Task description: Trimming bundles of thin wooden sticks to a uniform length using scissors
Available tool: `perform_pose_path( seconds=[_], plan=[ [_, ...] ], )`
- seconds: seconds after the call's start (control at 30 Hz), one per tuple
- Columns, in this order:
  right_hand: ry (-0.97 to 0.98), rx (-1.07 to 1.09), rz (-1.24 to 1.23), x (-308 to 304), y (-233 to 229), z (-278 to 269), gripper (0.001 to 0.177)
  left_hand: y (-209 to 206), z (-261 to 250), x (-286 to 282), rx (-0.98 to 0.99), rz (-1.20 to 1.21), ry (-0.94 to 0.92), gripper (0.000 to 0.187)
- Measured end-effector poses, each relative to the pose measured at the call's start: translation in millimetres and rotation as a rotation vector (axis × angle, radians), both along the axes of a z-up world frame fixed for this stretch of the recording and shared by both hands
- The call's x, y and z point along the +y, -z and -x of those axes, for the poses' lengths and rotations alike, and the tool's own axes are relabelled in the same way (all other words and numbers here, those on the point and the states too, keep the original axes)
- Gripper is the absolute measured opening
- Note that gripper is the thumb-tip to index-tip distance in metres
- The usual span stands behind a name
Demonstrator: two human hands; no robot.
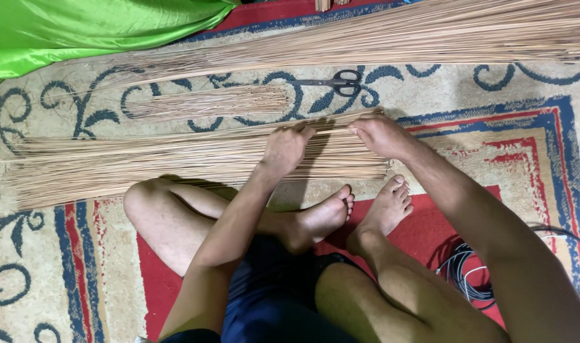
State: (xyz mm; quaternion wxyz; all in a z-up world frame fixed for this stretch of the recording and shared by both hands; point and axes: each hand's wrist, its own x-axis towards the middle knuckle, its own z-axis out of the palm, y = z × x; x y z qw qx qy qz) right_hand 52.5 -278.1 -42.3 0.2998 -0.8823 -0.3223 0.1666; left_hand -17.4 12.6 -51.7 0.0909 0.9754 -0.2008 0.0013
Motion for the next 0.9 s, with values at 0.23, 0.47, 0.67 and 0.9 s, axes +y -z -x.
perform_pose_path(
  seconds=[0.23,0.47,0.67,0.9],
  plan=[
    [0.105,-0.036,-0.049,-50.4,7.1,-12.8,0.015,-7.0,-25.3,12.2,0.046,-0.066,-0.05,0.018],
    [0.227,-0.165,-0.042,-68.0,23.4,-21.2,0.013,-24.4,-30.6,-5.6,0.02,-0.035,-0.054,0.021],
    [0.28,-0.254,0.067,-94.8,102.8,-15.8,0.009,32.5,-16.4,-26.8,-0.099,0.011,-0.026,0.013],
    [0.491,-0.059,-0.106,-84.4,98.9,0.0,0.015,80.8,-24.4,-26.3,-0.252,0.073,0.024,0.02]
  ],
)
